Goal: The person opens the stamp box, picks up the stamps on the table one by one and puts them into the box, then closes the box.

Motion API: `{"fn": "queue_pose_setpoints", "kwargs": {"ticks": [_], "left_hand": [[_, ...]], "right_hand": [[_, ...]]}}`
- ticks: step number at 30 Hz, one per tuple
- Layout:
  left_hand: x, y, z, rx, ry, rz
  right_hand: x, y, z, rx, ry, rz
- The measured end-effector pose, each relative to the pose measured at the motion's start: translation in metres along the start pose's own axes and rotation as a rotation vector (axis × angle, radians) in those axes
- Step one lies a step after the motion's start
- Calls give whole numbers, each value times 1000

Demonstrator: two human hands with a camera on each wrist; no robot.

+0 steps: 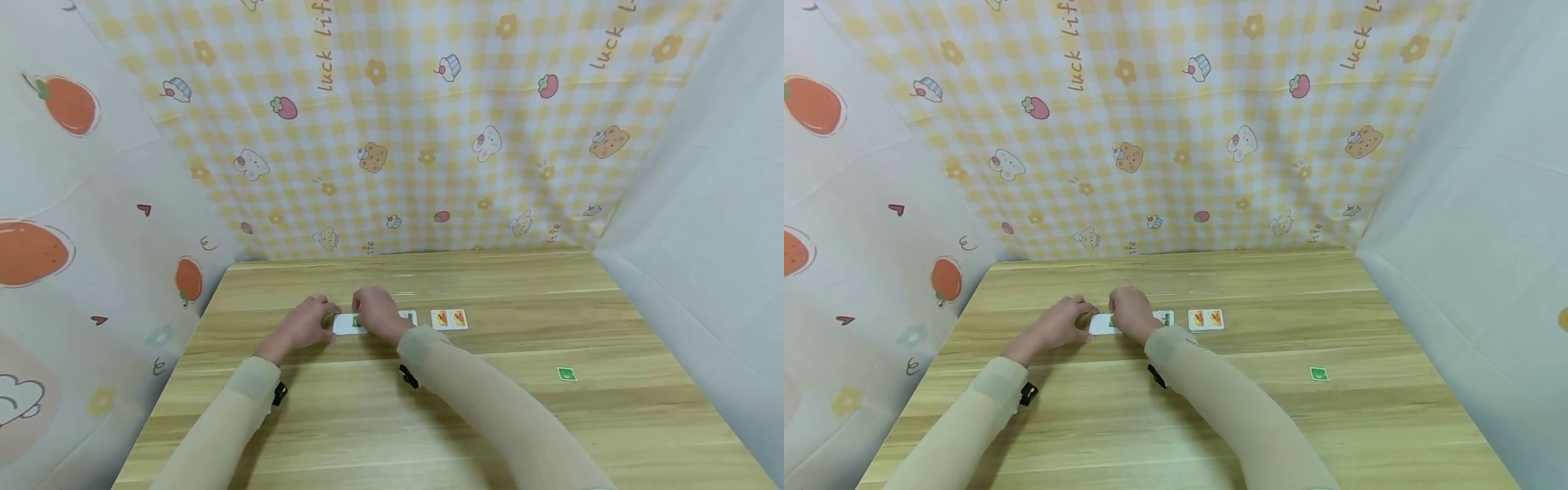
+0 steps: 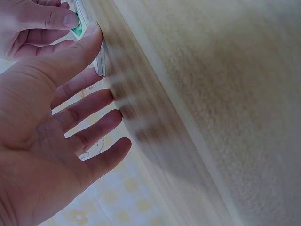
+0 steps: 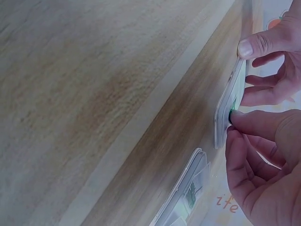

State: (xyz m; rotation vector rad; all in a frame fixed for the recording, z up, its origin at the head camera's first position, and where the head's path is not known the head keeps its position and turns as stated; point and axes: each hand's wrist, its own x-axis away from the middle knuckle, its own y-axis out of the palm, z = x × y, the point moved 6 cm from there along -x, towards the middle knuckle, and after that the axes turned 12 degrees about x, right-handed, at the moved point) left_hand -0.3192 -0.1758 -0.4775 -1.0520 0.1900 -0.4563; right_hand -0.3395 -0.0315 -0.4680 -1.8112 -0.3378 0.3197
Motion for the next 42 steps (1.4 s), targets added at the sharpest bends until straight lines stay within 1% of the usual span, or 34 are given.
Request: {"fn": "queue_pose_setpoints", "kwargs": {"ticks": [7,16,22,28,34,40,42], "left_hand": [[0,1,0,-2,-2,-5],[0,1,1,7,-15,-8],[0,0,1,7,-24,-14],[0,0,0,-7,-29,-16],[2,0,1,9,-28,-11],[4,1,2,0,-37,-6],[4,1,2,-4,-38,-3]], "right_hand": [[2,0,2,21,30,-11],[3,-2,5,55,11,3],[2,-12,7,98,-4,-3],[6,-23,8,126,-33,-22],[19,-36,6,196,-94,-37],[39,-53,8,259,-176,-35],[47,-60,9,263,-194,-29]]}}
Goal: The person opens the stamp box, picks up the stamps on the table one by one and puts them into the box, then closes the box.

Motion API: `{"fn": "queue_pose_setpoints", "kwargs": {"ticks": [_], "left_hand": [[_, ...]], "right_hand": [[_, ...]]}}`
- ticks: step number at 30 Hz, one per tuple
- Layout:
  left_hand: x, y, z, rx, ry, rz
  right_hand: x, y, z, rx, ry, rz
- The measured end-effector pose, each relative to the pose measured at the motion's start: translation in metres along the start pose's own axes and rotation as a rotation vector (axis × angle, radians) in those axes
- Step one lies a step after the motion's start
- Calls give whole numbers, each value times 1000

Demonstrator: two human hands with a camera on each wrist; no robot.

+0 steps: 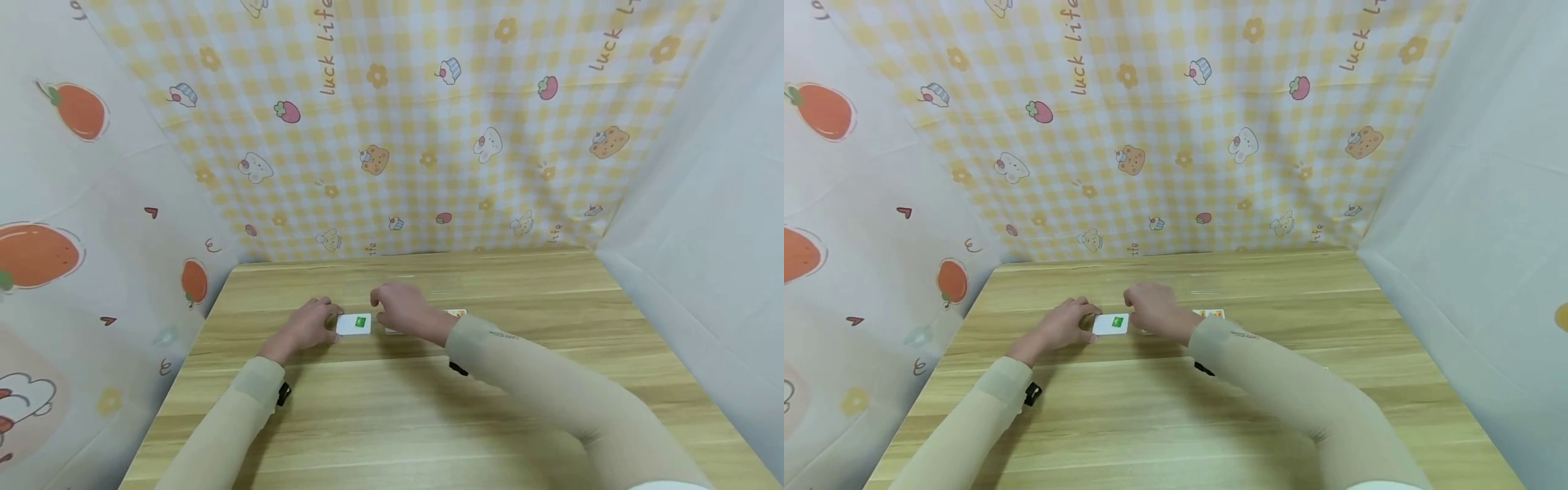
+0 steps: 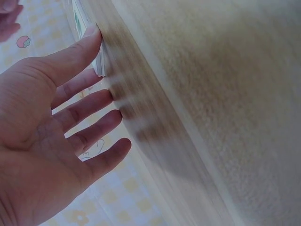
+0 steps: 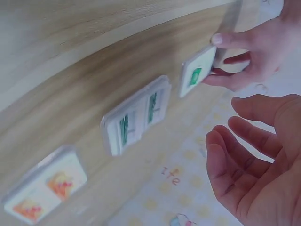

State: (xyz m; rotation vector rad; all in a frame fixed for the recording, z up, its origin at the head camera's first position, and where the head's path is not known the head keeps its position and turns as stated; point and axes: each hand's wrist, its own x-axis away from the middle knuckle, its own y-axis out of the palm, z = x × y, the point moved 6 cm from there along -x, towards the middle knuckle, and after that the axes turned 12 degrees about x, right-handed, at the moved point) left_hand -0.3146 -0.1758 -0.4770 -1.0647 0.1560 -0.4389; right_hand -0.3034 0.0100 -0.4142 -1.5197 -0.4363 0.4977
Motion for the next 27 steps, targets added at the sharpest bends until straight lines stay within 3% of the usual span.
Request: {"fn": "queue_pose_setpoints", "kwargs": {"ticks": [8,22,27], "left_hand": [[1,-1,1,-15,-4,-4],[1,0,3,-2,9,0],[1,0,3,-2,12,-5]], "right_hand": [[40,-27,17,3,-22,72],[115,-43,76,-19,11,209],[138,-41,94,-68,50,198]]}}
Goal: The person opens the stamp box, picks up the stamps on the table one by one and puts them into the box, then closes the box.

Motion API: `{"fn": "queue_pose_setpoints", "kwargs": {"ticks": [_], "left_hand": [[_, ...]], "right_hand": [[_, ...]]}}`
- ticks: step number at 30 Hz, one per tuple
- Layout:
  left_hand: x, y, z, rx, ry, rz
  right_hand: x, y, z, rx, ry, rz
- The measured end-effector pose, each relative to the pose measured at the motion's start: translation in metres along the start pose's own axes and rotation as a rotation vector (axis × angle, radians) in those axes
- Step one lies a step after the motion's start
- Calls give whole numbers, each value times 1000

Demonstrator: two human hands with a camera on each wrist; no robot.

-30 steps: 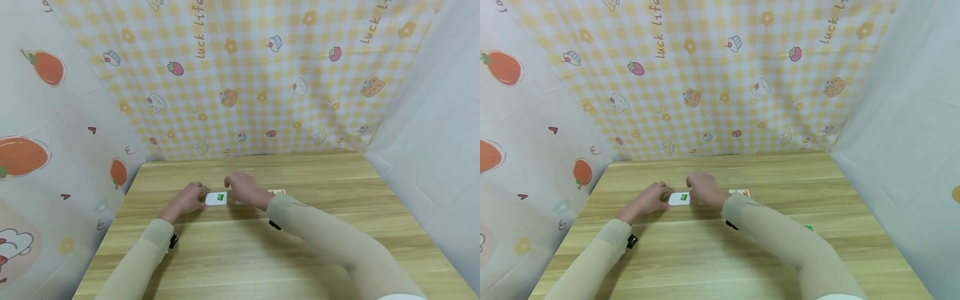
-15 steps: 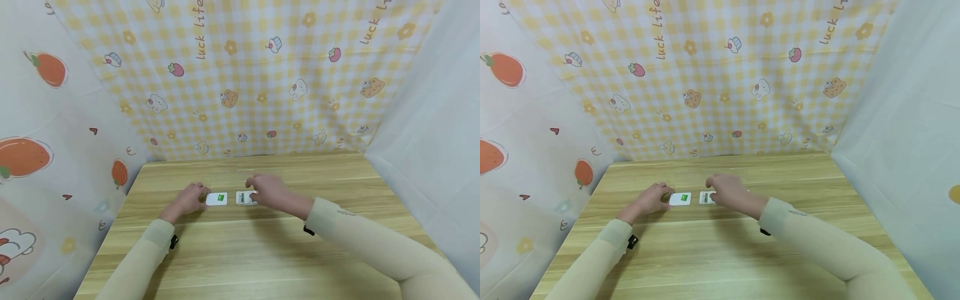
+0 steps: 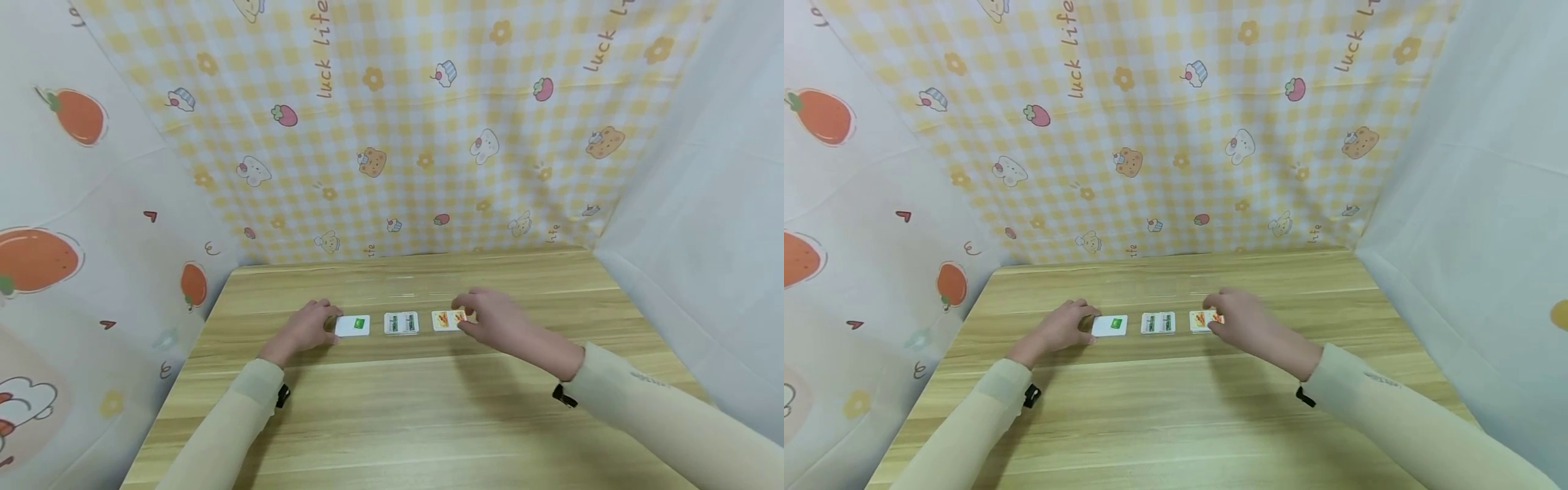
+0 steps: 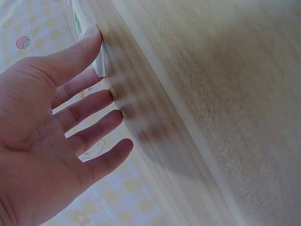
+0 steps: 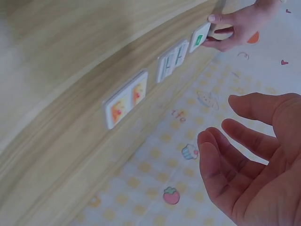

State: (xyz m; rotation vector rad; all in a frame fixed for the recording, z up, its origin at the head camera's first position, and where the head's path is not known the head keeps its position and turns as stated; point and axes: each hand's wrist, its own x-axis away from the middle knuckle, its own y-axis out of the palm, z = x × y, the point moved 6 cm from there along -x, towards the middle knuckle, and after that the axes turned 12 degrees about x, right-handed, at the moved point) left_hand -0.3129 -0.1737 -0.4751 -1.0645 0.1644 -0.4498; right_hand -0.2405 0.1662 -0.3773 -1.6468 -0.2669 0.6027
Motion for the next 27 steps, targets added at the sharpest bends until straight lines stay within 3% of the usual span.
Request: {"fn": "queue_pose_setpoints", "kwargs": {"ticks": [16,27], "left_hand": [[2,1,3,-15,2,5],[3,0,5,-8,4,17]], "right_hand": [[73,-3,69,-82,211,-54],[114,3,105,-110,307,-76]]}}
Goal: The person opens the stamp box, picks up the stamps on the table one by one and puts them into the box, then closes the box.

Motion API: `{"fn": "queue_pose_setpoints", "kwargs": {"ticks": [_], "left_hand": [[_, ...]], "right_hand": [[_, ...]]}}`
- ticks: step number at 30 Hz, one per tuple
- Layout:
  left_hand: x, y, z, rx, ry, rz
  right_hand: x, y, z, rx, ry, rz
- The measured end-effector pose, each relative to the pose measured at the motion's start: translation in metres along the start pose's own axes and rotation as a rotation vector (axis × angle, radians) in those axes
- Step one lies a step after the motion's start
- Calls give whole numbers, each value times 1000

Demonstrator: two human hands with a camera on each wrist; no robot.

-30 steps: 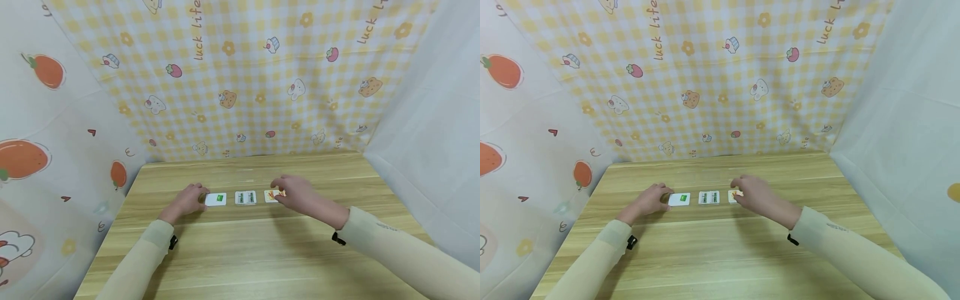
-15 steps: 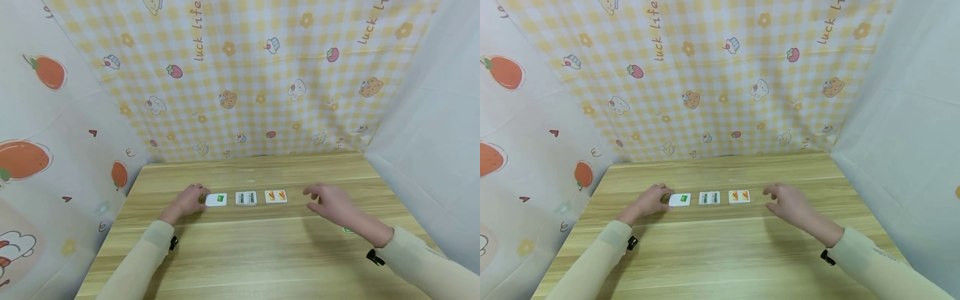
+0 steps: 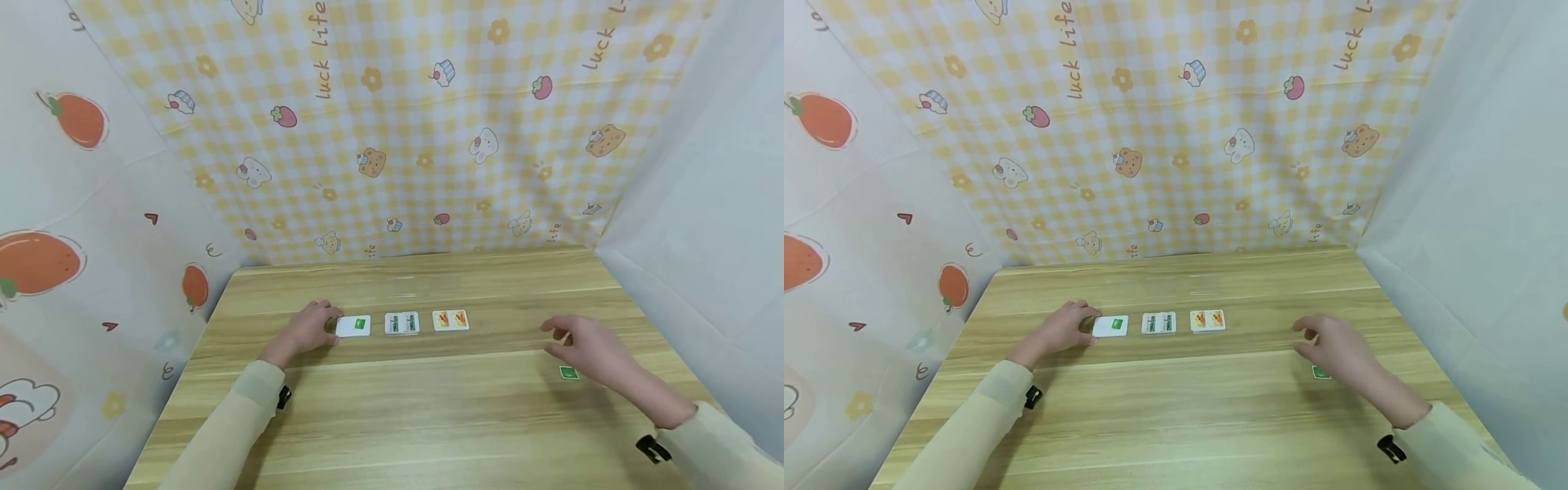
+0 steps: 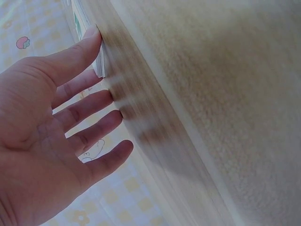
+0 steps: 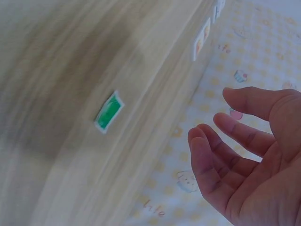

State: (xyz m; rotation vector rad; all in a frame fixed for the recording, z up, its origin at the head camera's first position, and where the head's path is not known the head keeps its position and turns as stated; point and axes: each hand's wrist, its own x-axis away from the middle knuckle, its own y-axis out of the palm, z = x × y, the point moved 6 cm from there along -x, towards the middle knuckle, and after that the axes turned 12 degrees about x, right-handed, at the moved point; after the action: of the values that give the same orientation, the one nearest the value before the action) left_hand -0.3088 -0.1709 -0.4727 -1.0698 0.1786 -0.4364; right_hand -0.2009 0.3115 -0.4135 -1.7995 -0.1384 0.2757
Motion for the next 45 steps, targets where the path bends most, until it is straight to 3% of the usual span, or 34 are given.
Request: {"fn": "queue_pose_setpoints", "kwargs": {"ticks": [18,36,45], "left_hand": [[1,0,-2,-5,0,-5],[2,-1,0,7,-9,-9],[1,1,-3,6,-8,-11]], "right_hand": [[32,32,42,27,17,-54],[35,43,38,62,-38,-31],[27,46,40,49,-33,-93]]}}
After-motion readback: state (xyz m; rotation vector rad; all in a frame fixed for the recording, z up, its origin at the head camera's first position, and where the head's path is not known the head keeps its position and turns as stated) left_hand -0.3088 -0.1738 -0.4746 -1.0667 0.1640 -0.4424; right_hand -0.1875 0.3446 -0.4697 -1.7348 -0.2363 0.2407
